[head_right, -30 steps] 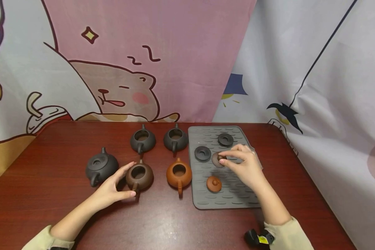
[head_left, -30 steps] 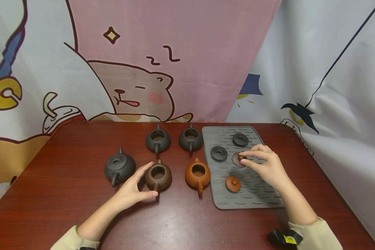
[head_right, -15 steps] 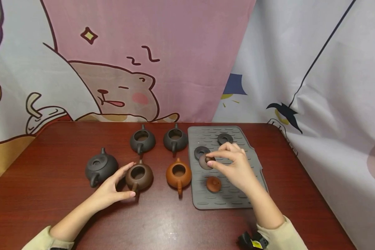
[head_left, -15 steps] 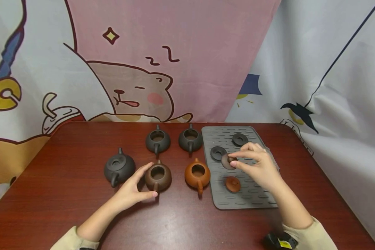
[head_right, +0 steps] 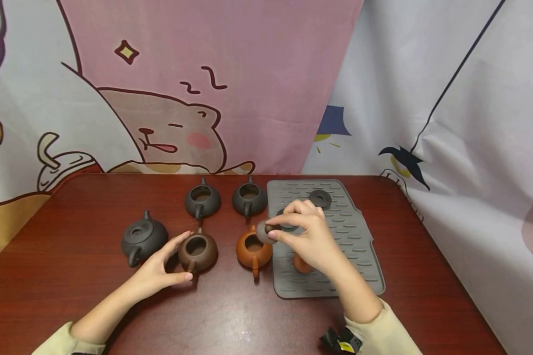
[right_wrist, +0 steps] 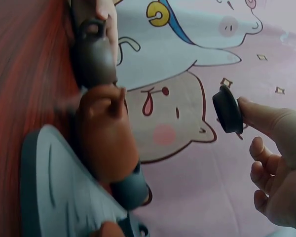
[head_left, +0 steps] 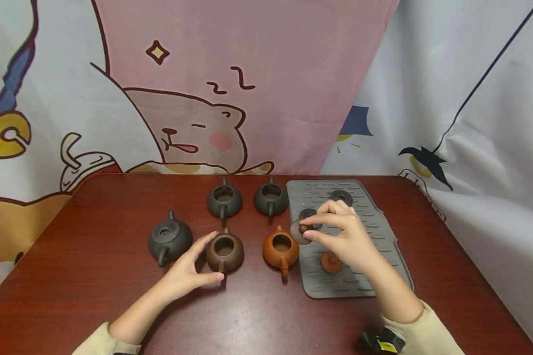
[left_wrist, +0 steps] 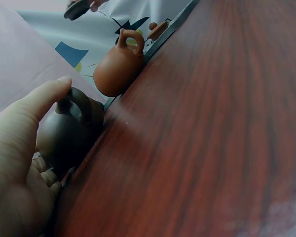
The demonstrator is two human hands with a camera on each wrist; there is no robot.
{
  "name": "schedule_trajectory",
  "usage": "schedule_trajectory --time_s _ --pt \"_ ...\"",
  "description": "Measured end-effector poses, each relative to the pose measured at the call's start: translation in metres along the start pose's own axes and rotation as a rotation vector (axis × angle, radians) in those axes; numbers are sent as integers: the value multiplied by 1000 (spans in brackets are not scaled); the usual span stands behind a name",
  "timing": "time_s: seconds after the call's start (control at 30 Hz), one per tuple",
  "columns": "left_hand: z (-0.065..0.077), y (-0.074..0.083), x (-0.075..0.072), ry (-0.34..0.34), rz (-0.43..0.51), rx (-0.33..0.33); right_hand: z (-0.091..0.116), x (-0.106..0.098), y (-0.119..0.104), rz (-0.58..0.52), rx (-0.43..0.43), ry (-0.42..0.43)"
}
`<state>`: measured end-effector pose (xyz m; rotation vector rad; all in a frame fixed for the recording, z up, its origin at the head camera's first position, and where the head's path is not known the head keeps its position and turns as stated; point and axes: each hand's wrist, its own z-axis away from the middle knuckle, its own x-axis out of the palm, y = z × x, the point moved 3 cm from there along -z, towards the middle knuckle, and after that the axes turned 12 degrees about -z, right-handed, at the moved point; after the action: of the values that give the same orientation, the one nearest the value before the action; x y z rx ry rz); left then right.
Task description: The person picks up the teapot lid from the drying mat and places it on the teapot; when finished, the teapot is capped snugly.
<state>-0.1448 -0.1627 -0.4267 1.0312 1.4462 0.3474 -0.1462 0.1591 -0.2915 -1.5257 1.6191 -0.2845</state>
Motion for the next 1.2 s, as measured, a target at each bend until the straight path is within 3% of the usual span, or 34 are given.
schedule_trajectory --time_s 0.17,0.97,1.2 --pt "1 -1 0 -1 -2 -4 -1 11 20 -19 -24 -33" --pt "0 2 0 -3 6 -3 -30 72 14 -93 -80 -133" --pt "0 1 0 -13 13 -5 -35 88 20 -88 -39 -167"
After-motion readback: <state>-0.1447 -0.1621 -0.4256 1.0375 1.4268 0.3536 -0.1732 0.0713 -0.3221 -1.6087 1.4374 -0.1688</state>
